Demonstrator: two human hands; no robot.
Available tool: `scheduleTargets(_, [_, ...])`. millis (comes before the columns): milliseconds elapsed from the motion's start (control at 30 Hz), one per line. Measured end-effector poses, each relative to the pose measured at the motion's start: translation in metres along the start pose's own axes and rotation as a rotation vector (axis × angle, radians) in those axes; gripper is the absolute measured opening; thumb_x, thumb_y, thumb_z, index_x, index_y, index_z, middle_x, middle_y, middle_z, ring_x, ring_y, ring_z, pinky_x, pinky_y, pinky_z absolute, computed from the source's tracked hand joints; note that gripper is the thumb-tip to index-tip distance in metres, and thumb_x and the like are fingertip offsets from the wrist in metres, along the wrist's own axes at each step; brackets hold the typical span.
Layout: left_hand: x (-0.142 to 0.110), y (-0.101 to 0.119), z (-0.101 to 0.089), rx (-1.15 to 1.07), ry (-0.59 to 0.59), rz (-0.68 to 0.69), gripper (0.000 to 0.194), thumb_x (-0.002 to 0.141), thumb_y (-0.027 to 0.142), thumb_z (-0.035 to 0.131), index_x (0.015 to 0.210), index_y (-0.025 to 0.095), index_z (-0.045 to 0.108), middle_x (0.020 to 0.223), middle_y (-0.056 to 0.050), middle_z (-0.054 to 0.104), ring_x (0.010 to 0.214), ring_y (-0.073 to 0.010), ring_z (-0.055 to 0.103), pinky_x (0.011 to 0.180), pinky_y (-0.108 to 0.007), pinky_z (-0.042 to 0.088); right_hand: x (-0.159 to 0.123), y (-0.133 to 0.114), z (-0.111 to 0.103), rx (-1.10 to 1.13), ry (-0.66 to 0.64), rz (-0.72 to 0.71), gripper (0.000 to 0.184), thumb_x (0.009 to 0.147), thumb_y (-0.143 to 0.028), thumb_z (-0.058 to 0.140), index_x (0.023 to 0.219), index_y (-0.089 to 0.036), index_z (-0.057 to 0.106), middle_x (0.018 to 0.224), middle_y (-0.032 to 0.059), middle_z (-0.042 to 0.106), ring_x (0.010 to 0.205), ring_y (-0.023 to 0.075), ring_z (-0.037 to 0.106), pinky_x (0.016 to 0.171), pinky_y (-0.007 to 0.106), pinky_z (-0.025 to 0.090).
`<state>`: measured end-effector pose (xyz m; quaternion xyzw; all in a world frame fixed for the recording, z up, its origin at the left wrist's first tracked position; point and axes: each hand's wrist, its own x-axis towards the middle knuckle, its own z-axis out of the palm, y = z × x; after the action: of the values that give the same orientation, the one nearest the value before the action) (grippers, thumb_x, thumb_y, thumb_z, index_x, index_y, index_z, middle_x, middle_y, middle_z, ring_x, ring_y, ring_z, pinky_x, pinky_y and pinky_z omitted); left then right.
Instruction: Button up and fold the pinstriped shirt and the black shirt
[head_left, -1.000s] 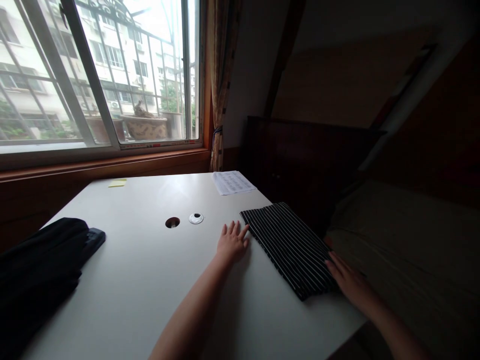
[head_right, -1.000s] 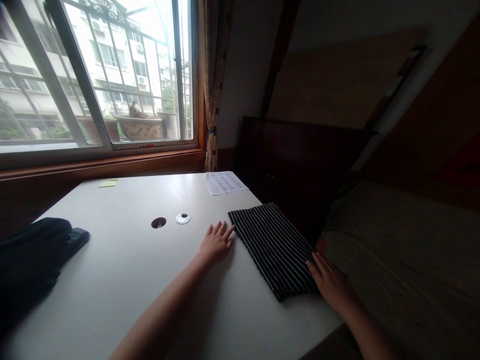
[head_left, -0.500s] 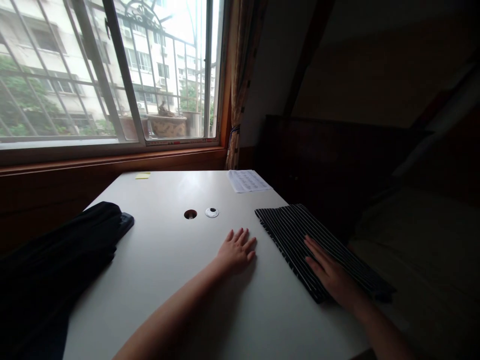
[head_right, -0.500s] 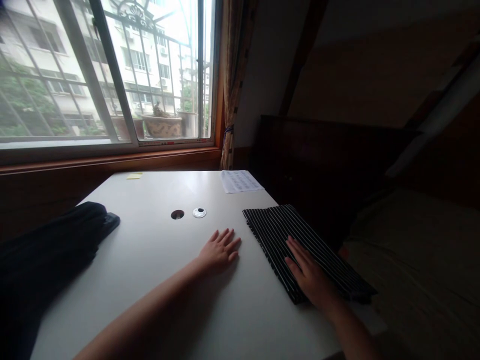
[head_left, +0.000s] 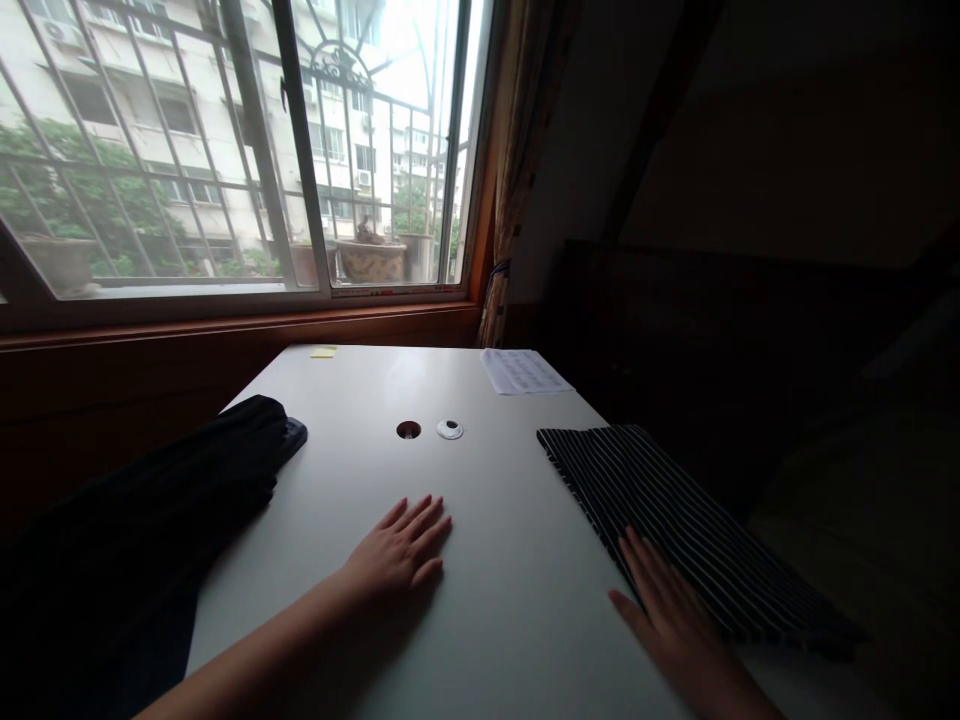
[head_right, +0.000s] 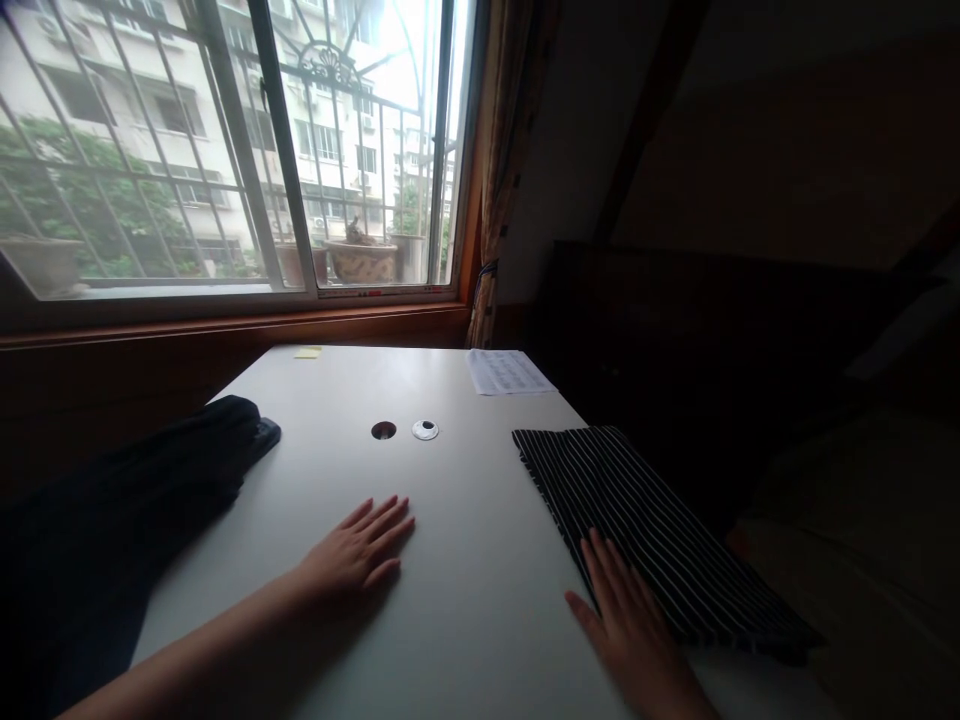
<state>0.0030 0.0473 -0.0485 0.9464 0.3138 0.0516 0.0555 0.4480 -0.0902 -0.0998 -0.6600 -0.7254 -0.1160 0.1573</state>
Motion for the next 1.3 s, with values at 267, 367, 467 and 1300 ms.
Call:
scheduleTargets(267, [-0.03,-0.004,-0.003,0.022,0.01,-0.022,0.058,0.105,0.055,0.023,0.159,0.038,0.008,0.166,0.001,0.012,0.153,-0.0246,0.019,0.124,-0.049,0.016,-0.029,0.005,-0.01,0.036,-0.132,0.121,0.08,0.093,-0.066,0.043,0.16,-0.026,0.023,0.159,0.011,0.034,0.142,0.0374,0.039,0.109,0.058,0.046])
scheduleTargets(367, [-0.029,-0.004,-0.003,0.022,0.015,-0.014,0.058,0.105,0.055,0.024,0.159,0.037,0.009,0.165,0.0,0.013,0.153,-0.0243,0.019,0.124,-0.049,0.017,0.015,0.009,-0.033,0.072,-0.116,0.155,0.078,0.096,-0.064,0.04,0.159,-0.021,0.025,0.164,0.0091,0.025,0.148,0.0333,0.03,0.118,0.052,0.036])
scheduleTargets(467, [-0.028,-0.006,-0.001,0.022,0.035,-0.005,0.059,0.105,0.054,0.027,0.158,0.037,0.012,0.165,0.0,0.014,0.152,-0.025,0.022,0.124,-0.049,0.018,0.08,0.015,-0.041,0.11,-0.058,0.174,0.074,0.098,-0.062,0.032,0.158,-0.018,0.027,0.163,0.0104,0.027,0.149,0.0312,0.027,0.121,0.052,0.03])
scheduleTargets(1300, [-0.028,-0.008,-0.002,0.018,0.066,0.008,0.061,0.104,0.054,0.032,0.158,0.039,0.007,0.164,0.002,0.018,0.149,-0.0268,0.029,0.123,-0.048,0.024,0.252,0.039,0.046,0.072,-0.321,0.174,0.067,0.103,-0.054,0.012,0.153,-0.018,0.038,0.161,0.0114,0.034,0.15,0.0289,0.027,0.12,0.055,0.021])
